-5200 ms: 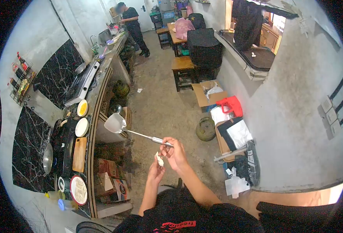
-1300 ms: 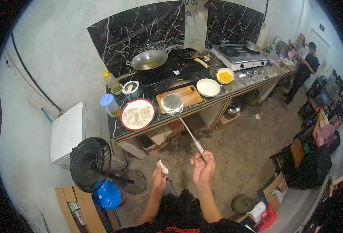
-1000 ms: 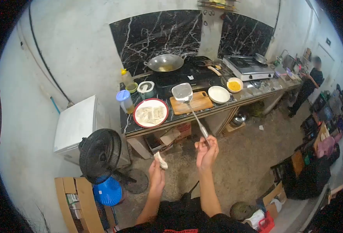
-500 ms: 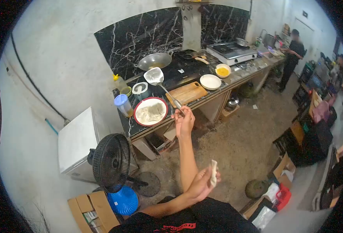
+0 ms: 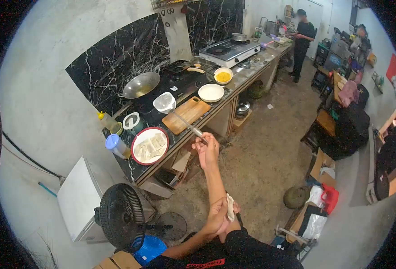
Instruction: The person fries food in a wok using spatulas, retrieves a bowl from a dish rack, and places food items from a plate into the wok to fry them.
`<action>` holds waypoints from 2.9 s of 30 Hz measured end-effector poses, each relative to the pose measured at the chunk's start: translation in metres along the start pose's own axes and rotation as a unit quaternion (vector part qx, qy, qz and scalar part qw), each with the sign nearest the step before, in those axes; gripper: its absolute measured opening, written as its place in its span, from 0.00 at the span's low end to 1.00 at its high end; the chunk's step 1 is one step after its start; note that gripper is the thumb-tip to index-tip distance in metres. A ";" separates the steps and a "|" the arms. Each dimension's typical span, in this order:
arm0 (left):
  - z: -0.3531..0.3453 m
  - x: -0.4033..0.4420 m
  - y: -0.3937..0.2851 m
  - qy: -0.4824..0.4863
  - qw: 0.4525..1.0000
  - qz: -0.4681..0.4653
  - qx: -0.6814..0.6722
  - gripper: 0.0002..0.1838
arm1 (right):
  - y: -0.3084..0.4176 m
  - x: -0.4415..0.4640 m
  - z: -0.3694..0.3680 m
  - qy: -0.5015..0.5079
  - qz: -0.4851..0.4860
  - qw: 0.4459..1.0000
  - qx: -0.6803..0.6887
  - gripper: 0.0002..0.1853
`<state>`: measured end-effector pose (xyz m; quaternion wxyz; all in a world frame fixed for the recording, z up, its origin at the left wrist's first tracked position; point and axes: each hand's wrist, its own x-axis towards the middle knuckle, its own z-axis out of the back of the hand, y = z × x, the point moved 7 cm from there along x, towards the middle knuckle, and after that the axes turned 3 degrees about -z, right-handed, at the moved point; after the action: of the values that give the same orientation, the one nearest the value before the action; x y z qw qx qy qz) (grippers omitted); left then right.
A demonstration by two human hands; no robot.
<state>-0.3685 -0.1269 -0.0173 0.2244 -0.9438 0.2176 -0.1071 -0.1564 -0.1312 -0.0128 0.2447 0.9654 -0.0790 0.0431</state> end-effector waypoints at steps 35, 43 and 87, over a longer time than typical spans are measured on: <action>0.221 0.080 -0.232 -0.493 0.779 -0.352 0.160 0.17 | -0.195 0.312 -0.105 0.285 -0.034 0.824 -0.489 0.10; 0.245 0.064 -0.266 -0.502 0.783 -0.322 0.177 0.17 | -0.180 0.325 -0.110 0.259 -0.026 0.829 -0.496 0.10; 0.249 0.079 -0.333 -0.433 0.808 -0.316 0.246 0.13 | -0.098 0.207 -0.058 0.054 -0.148 0.968 -0.193 0.16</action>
<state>-0.1033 0.1982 -0.0710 0.4735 -0.8222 -0.2458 0.1983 0.0612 -0.0458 0.0172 0.4343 0.8969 0.0715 0.0422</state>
